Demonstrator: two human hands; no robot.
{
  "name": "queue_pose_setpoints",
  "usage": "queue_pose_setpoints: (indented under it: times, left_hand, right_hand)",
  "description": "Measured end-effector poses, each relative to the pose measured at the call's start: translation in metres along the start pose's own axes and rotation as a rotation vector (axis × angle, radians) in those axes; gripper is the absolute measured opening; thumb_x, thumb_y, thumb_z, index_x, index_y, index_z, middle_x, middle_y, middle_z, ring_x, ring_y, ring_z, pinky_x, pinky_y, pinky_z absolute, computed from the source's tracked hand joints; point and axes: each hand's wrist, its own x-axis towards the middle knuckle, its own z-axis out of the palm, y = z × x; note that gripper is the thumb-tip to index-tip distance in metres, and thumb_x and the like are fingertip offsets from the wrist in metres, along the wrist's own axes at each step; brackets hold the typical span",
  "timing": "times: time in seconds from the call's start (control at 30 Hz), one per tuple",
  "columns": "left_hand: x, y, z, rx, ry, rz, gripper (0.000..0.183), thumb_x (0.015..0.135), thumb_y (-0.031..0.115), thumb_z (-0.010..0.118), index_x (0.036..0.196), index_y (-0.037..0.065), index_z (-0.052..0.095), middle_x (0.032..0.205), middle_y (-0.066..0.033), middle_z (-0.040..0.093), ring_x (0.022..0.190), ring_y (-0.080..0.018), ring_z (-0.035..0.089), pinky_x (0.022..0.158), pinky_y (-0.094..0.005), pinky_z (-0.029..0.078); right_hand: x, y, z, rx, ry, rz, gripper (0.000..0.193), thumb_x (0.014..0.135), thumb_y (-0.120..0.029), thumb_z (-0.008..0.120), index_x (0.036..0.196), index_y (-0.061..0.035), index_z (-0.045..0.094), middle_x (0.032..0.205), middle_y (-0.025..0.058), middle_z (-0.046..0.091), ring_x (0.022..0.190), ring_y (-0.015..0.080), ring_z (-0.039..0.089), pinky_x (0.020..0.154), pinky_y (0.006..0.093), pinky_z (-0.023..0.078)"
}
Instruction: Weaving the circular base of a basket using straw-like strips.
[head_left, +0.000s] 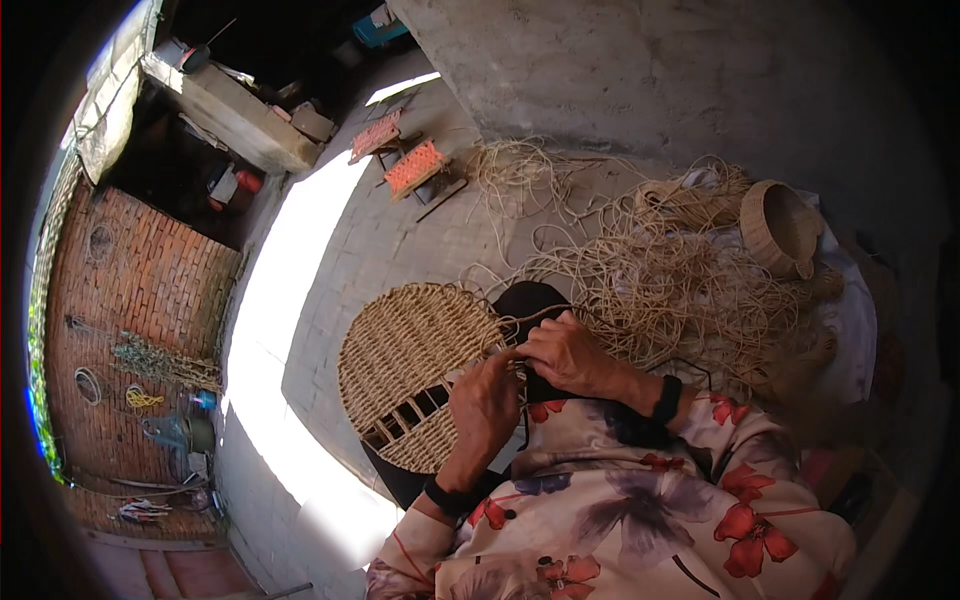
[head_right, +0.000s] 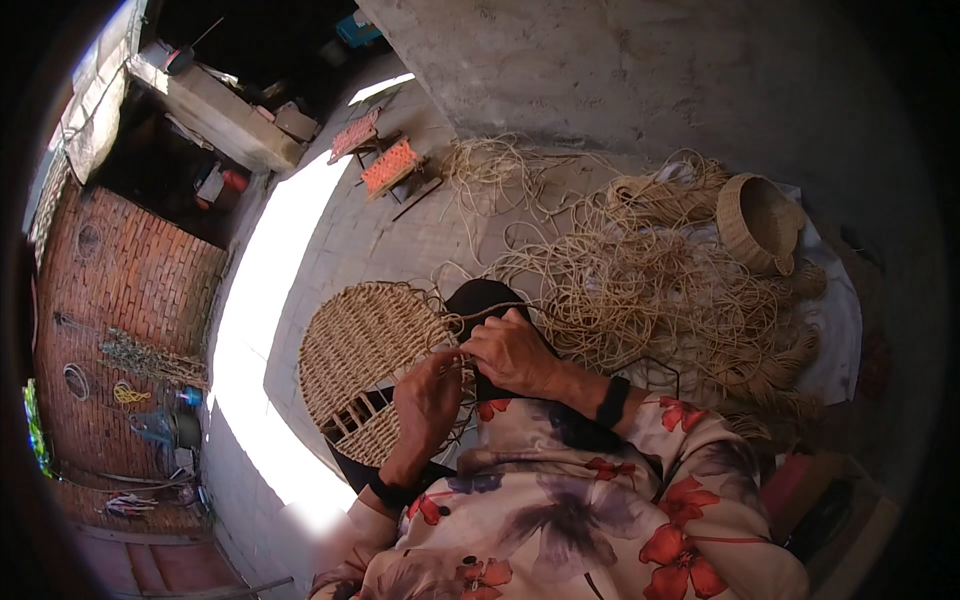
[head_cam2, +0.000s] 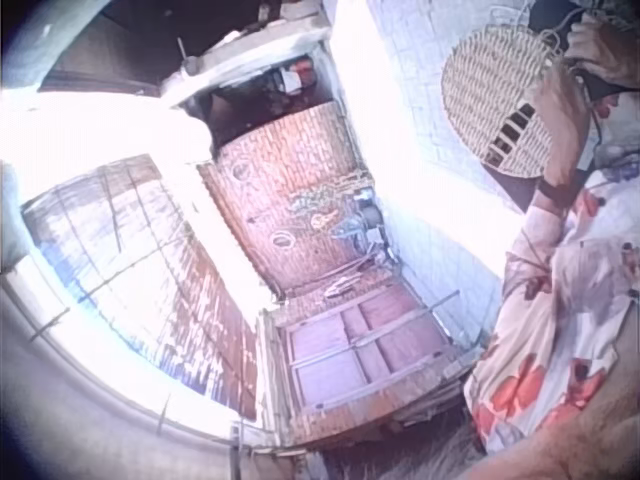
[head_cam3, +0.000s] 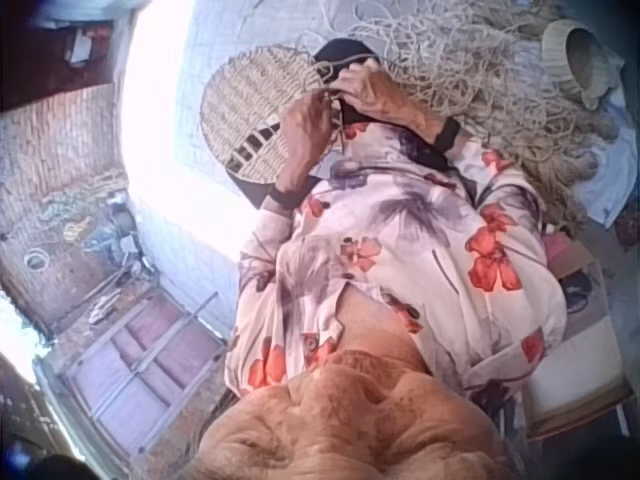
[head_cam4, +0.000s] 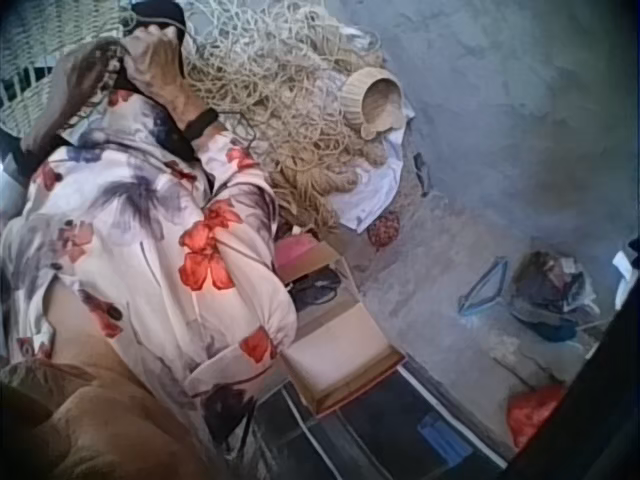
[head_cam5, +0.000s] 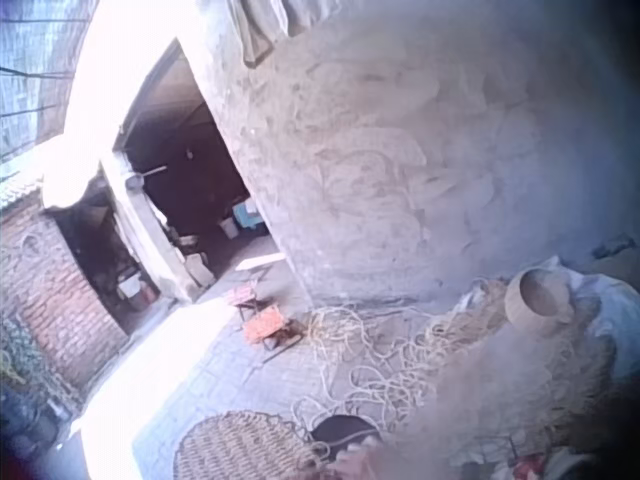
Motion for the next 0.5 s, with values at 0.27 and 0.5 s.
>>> queue_pose_setpoints:
  times: [0.27,0.5]
  left_hand:
    - [0.014,-0.024,0.002,-0.685,-0.190,-0.422,0.033,0.087,0.001,0.055,0.119,0.006,0.058,0.091,-0.0133,0.071,0.070,-0.0185,0.065,0.065,-0.0299,0.053]
    - [0.011,-0.008,0.002,-0.384,-0.084,-0.241,0.027,0.087,0.004,0.060,0.114,0.006,0.057,0.094,-0.0131,0.070,0.072,-0.0230,0.067,0.062,-0.0323,0.053]
  right_hand:
    - [0.006,-0.001,0.011,-0.072,0.051,-0.019,0.014,0.073,-0.016,0.071,0.084,-0.0115,0.066,0.081,0.0015,0.059,0.081,0.0204,0.057,0.077,0.0390,0.037]
    - [0.011,-0.009,0.010,-0.116,0.146,0.044,0.016,0.072,-0.016,0.068,0.086,-0.0104,0.062,0.082,0.0060,0.055,0.081,0.0232,0.056,0.075,0.0396,0.036]
